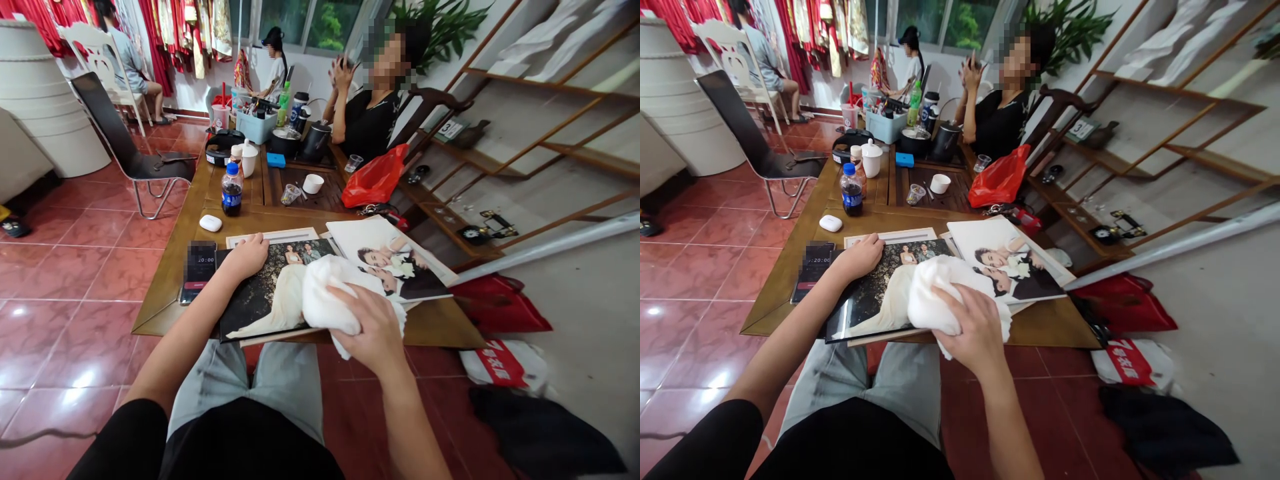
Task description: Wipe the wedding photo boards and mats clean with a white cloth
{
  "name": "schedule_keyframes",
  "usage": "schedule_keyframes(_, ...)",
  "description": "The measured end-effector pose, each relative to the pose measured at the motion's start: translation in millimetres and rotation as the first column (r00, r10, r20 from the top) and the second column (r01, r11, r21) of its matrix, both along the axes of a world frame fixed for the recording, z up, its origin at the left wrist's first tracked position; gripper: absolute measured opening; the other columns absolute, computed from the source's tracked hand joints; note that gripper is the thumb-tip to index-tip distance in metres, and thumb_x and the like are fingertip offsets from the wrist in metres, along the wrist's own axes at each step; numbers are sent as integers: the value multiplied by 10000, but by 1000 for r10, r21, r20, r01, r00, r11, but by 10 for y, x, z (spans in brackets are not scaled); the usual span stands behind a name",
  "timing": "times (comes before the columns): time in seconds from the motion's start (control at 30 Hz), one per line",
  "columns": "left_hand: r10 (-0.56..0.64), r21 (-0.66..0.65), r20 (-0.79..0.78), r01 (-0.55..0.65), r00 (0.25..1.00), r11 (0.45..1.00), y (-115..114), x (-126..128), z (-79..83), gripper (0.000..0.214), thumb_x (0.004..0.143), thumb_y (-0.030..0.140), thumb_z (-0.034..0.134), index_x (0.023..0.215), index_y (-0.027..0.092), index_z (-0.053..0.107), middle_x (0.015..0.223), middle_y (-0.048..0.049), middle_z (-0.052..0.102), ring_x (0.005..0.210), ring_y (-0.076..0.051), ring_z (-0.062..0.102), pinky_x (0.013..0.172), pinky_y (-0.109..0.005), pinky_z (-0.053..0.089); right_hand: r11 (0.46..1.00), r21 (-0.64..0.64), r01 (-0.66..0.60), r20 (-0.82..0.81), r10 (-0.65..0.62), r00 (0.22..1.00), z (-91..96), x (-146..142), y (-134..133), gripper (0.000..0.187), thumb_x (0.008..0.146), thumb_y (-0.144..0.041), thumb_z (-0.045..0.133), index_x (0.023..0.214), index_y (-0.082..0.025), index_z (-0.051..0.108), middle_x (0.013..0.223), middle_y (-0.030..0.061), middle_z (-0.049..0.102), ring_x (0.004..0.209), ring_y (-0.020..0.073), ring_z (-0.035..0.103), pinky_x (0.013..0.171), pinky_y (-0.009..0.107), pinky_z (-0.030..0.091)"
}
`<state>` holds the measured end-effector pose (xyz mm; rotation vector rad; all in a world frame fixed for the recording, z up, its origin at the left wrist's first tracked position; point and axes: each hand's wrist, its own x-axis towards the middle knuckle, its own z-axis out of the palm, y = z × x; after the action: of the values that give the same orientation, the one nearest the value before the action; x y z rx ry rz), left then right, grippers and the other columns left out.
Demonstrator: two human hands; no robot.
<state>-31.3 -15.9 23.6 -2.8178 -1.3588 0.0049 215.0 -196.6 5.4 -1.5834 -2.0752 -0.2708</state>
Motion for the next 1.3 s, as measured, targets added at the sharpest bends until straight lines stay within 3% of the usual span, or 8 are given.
schedule_keyframes(0.17, 11, -5, -3, -11, 1000, 1000, 12, -1, -6, 344, 1058, 132, 312, 1233, 68, 600, 1266, -203, 608, 1217, -305, 600, 990, -428, 539, 916, 390, 89, -127, -43, 991, 206, 329, 146, 560, 841, -312, 662, 1397, -262, 612, 1272, 119, 648, 1127, 334, 646, 953, 465, 525)
schedule_keyframes(0.3, 13, 1, -3, -13, 1000, 1000, 19, -3, -1, 345, 1063, 151, 312, 1234, 72, 601, 1263, -198, 611, 1215, -307, 601, 994, -427, 537, 844, 499, 193, 44, -248, 968, 385, 708, 399, 531, 837, -380, 733, 1339, -219, 670, 1259, 181, 642, 1138, 379, 621, 989, 526, 457)
schedule_keyframes(0.5, 12, -7, 19, -12, 1000, 1000, 32, -8, -6, 346, 1066, 165, 304, 1219, 84, 603, 1251, -203, 610, 1193, -308, 605, 975, -435, 542, 943, 168, 287, 254, -323, 911, 271, 1189, 804, 516, 902, -418, 687, 1380, -223, 672, 1293, 198, 635, 1138, 354, 572, 1035, 546, 351)
schedule_keyframes(0.63, 10, -16, 28, -10, 1000, 1000, 45, -11, -11, 342, 1067, 172, 305, 1210, 90, 604, 1236, -202, 613, 1181, -305, 608, 980, -437, 539, 929, -97, 357, 265, -322, 909, 96, 1288, 891, 511, 918, -385, 635, 1417, -278, 633, 1361, 157, 621, 1191, 346, 571, 1037, 564, 395)
schedule_keyframes(0.77, 19, -15, 41, -18, 999, 1000, 47, -13, -18, 321, 1061, 169, 327, 1202, 109, 608, 1233, -187, 613, 1182, -292, 607, 992, -420, 531, 937, -29, 349, 120, -343, 931, 85, 1117, 618, 526, 948, -440, 585, 1445, -267, 591, 1468, 158, 563, 1275, 362, 566, 1092, 618, 386)
schedule_keyframes(0.93, 28, -11, 38, -28, 999, 1000, 29, -8, -10, 323, 1055, 161, 329, 1207, 111, 609, 1244, -188, 611, 1187, -298, 600, 986, -430, 531, 961, 208, 181, -176, -146, 974, -25, 489, -42, 417, 954, -303, 589, 1367, -255, 622, 1272, 120, 672, 1190, 297, 644, 1048, 475, 487)
schedule_keyframes(1.07, 28, -7, 24, -28, 999, 1000, 8, 7, 28, 352, 1076, 202, 304, 1216, 102, 610, 1244, -192, 615, 1194, -304, 599, 982, -437, 530, 976, 138, 167, -304, -119, 945, -328, 72, -337, 500, 962, -306, 597, 1458, -273, 542, 1415, 143, 594, 1309, 321, 580, 1105, 535, 459)
schedule_keyframes(1.3, 68, -66, 124, -60, 990, 996, 53, 5, 68, 389, 1101, 360, 307, 1192, 146, 619, 1195, -149, 644, 1172, -278, 625, 1025, -417, 500, 973, 69, 220, -558, -145, 817, -709, -151, -320, 530, 993, -303, 569, 1516, -285, 483, 1556, 148, 465, 1431, 308, 487, 1132, 559, 472)
